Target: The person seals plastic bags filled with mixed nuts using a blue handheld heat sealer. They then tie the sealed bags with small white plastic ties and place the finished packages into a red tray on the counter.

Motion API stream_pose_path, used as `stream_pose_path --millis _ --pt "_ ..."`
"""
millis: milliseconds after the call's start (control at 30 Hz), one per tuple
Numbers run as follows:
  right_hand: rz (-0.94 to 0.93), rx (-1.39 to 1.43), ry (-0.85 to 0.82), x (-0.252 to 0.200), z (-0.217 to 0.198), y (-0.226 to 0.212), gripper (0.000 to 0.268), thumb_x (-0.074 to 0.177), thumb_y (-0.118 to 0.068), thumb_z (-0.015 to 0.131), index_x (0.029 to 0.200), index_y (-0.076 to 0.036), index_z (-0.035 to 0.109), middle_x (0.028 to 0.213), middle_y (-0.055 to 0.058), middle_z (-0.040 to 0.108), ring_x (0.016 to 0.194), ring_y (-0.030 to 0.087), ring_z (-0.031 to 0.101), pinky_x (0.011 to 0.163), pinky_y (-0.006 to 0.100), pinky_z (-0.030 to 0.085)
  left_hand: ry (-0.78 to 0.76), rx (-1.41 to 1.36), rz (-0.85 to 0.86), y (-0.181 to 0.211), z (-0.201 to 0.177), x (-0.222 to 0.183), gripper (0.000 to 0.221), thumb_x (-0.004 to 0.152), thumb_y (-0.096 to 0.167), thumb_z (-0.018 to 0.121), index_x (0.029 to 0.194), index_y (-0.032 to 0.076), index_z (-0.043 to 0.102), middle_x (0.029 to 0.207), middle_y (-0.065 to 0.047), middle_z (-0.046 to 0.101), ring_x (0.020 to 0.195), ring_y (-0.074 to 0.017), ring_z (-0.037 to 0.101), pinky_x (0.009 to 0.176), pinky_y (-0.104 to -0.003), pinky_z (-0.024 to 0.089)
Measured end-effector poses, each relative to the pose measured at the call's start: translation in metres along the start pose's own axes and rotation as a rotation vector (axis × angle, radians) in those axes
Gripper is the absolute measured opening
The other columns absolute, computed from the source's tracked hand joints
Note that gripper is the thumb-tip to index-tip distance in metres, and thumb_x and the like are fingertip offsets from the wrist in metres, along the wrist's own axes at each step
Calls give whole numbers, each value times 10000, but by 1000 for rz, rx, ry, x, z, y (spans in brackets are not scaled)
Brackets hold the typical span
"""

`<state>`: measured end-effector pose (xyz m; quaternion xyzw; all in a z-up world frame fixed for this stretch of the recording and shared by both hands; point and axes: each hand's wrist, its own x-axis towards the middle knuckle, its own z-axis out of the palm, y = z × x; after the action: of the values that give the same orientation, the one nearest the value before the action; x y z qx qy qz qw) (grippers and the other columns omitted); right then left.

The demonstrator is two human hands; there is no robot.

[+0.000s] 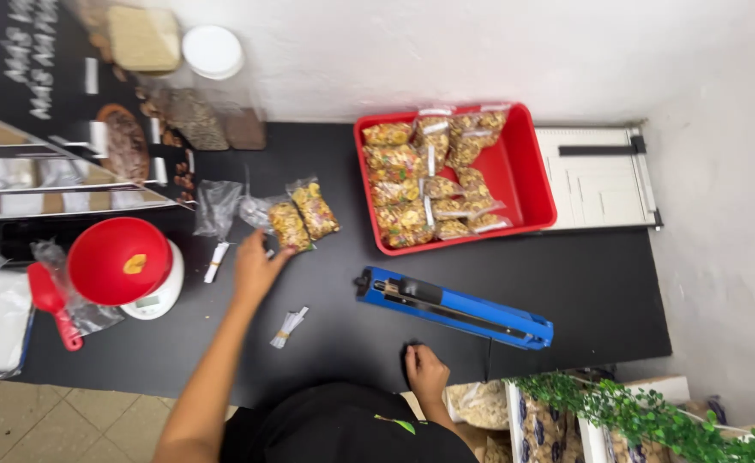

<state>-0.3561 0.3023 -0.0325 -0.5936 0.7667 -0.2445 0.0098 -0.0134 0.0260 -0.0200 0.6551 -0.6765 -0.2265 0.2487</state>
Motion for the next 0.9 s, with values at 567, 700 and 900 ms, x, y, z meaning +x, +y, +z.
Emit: stream_pose_path --millis 567,700,900 --pt "170 8 -7 0 2 -6 259 962 -370 616 753 -220 651 603 22 637 598 283 655 544 414 492 19 -645 -100 31 -21 1 690 643 109 846 1282 50 594 1346 -205 517 1215 -417 544 1042 -472 446" --pt "134 234 -19 11 -8 -38 159 949 -267 690 805 -240 751 612 32 718 636 280 720 588 377 568 -13 -988 5 38 -55 -26 676 677 -38 856 1258 -66 512 1498 -321 420 1352 -534 451 1088 -520 464" --pt "-108 748 -145 101 -71 -209 177 972 -165 679 1106 -84 763 963 149 755 912 329 714 773 426 575 -350 -1140 82 23 -74 -70 843 612 -63 937 1355 50 554 1264 -203 682 1216 -317 625 1003 -443 535"
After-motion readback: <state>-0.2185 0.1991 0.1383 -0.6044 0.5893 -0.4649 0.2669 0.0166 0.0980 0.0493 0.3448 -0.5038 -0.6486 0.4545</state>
